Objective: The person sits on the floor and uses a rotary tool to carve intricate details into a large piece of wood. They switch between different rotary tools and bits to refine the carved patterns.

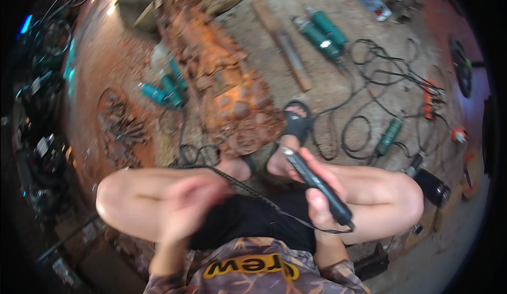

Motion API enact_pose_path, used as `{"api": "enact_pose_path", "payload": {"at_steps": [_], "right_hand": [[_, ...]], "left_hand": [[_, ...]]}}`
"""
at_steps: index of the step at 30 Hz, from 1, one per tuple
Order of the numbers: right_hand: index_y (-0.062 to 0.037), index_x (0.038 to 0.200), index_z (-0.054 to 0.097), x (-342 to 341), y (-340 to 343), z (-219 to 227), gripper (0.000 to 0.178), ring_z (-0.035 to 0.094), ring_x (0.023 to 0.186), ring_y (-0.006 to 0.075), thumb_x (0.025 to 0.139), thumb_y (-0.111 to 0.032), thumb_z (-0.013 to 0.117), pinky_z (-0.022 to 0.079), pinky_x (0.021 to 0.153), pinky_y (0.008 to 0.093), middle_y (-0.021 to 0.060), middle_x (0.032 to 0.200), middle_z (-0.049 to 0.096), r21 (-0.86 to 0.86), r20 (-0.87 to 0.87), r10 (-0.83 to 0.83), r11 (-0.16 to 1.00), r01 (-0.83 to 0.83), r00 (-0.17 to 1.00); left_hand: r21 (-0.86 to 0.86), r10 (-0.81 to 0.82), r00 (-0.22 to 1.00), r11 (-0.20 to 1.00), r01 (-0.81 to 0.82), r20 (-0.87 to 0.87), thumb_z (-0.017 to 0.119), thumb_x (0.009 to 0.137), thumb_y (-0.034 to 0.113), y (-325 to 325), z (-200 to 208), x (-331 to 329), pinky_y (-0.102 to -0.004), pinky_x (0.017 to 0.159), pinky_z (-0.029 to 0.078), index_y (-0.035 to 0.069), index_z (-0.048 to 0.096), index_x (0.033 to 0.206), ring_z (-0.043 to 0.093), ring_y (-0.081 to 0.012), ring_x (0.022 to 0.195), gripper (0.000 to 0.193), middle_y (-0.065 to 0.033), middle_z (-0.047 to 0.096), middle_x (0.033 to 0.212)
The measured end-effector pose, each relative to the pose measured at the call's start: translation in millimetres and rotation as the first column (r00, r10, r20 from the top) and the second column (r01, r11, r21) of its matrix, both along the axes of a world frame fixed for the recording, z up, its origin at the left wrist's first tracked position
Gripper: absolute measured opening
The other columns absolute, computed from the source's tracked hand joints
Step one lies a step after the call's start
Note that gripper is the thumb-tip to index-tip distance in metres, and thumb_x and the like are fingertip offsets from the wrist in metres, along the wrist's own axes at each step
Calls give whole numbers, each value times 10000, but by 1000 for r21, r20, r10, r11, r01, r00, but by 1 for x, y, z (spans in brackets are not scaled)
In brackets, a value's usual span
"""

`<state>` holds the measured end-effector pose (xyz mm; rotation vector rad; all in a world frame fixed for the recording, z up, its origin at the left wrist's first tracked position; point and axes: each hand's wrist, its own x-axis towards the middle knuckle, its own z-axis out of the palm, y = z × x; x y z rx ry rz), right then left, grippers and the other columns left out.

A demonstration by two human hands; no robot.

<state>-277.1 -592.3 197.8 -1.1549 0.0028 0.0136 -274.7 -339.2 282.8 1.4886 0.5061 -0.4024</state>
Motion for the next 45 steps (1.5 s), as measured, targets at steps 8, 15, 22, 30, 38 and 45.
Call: {"api": "enact_pose_path", "payload": {"at_steps": [8, 15, 22, 30, 38, 45], "right_hand": [[87, 1312, 599, -3, 4, -16, 585, 599, 1314, 399, 936, -344, 720, 412, 1156, 480, 373, 1415, 572, -346, -53, 200, 915, -206, 978], [58, 1208, 618, 20, 25, -35, 347, 664, 1224, 391, 917, -65, 760, 508, 1053, 450, 317, 1299, 661, -365, 62, 232, 910, -194, 971], [119, 1388, 566, 26, 20, -30, 538, 639, 1290, 346, 940, -138, 716, 486, 1099, 416, 286, 1364, 648, -464, -155, 316, 813, -351, 936], [123, 1298, 639, 27, 28, -31, 457, 650, 1274, 391, 916, -117, 709, 502, 1091, 436, 309, 1322, 668, -536, -124, 310, 778, -326, 943], [128, 1311, 628, 27, 29, -38, 440, 653, 1272, 363, 943, -105, 688, 514, 1073, 402, 301, 1326, 667, -523, -82, 328, 790, -321, 941], [125, 1326, 621, 25, 31, -47, 454, 649, 1277, 348, 957, -134, 675, 513, 1071, 388, 290, 1355, 657, -471, -86, 313, 824, -315, 946]], "left_hand": [[-760, -213, 977, 633, 147, 12, 437, 1142, 360, -91, -119, -12, -400, 1230, 321, 36, 350, 1585, 391, -214, 1481, 556, -95, 399, 1597], [-817, 9, 997, 572, -68, -77, 445, 1142, 338, -81, -129, 5, -394, 1185, 377, 19, 558, 1366, 493, -207, 1387, 405, -124, 540, 1467], [-625, -25, 999, 781, -7, -42, 336, 1152, 421, -71, -137, 9, -433, 1254, 273, -36, 507, 1456, 399, -281, 1497, 575, -210, 403, 1627], [-651, -46, 999, 758, 41, 10, 330, 1148, 453, -64, -140, 9, -433, 1251, 272, -57, 560, 1404, 383, -288, 1509, 615, -242, 376, 1635], [-572, -36, 999, 820, 24, -9, 340, 1153, 429, -65, -140, 9, -409, 1235, 310, -63, 492, 1466, 428, -255, 1475, 602, -203, 457, 1586], [-482, -88, 996, 871, 93, 33, 321, 1157, 424, -60, -141, 8, -406, 1226, 327, -58, 482, 1482, 481, -252, 1429, 603, -192, 462, 1593]]}}
